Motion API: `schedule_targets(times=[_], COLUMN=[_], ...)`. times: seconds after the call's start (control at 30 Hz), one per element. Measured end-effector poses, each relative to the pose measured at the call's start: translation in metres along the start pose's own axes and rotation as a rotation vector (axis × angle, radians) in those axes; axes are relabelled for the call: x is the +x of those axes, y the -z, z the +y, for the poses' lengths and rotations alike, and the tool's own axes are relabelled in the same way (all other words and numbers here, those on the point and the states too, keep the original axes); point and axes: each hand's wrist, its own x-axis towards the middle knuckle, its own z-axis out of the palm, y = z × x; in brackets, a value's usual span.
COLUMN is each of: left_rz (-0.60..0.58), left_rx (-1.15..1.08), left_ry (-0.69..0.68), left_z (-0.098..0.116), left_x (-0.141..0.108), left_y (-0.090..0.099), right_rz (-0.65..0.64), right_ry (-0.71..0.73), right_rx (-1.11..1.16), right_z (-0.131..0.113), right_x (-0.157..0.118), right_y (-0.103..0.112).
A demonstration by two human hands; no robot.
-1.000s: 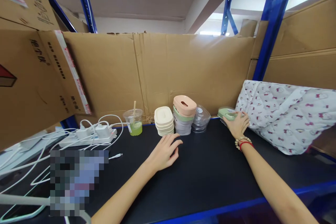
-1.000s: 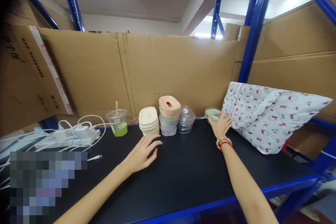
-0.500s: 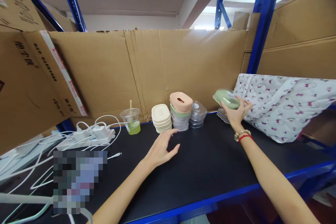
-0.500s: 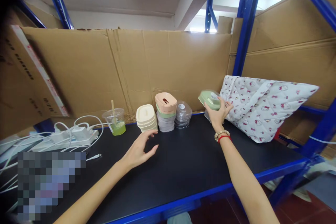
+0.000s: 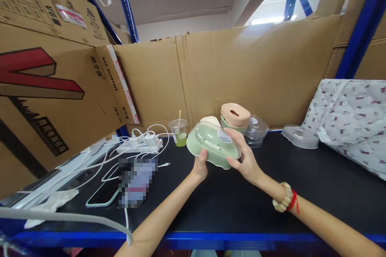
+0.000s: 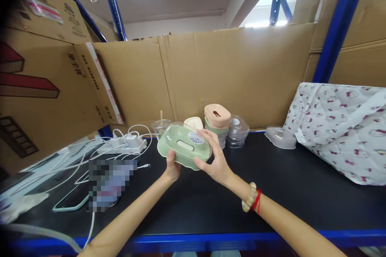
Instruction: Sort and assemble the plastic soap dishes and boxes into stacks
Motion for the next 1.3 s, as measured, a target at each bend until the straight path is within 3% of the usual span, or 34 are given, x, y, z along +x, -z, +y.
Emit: schedule_targets(times=[0.1,0.17,0.23,0.33,0.43,0.63,0.73,0.8,0.9,0.97,1.03,1.1,1.2,1.3], left_rz=[0.052,0.123,0.202,0.202,0.101,0.012,0.082,0.118,0.045,-0.025,-0.073,-0.107,-0.133,-0.131], left_rx=[-0.156,-0.252,-0.319,-0.384,-0.438,-0.423,-0.369,-0.345,-0.344,-0.314,-0.271,-0.245,-0.239,-0.251], left_ry=[0.056,0.168,0.28,0.383,0.477,0.483,0.504,0.508,0.524,0.519,0.487,0.461,0.458,0.458], left_z=[0.01,0.019,0.027,0.036,0.04,0.042,0.042,0.041,0.037,0.034,0.032,0.031,0.03,0.03], left_x=[0.002,0.004,0.006,0.009,0.01,0.006,0.006,0.008,0.01,0.01,0.01,0.009,0.008,0.008], left_y=[-0.008,-0.012,-0.013,-0.012,-0.011,-0.017,-0.017,-0.016,-0.015,-0.014,-0.013,-0.012,-0.01,-0.009], right_rz=[-0.048,0.08,0.303,0.601,0.654,0.352,0.202,0.202,0.346,0.383,0.226,0.006,-0.22,-0.253], right_ry=[0.076,0.125,0.127,-0.126,-0.409,-0.596,-0.573,-0.52,-0.362,-0.165,0.041,0.124,0.063,-0.027], right_rx=[-0.054,-0.129,-0.268,-0.54,-0.643,-0.745,-0.738,-0.737,-0.733,-0.65,-0.488,-0.356,-0.225,-0.122], right_z=[0.0,0.007,0.02,0.047,0.071,0.095,0.109,0.112,0.098,0.077,0.053,0.036,0.027,0.026], right_x=[0.011,0.021,0.028,0.03,0.025,0.026,0.027,0.025,0.024,0.023,0.021,0.017,0.008,0.003], right_y=[0.006,0.015,0.028,0.054,0.078,0.085,0.084,0.084,0.081,0.071,0.055,0.036,0.013,0.004])
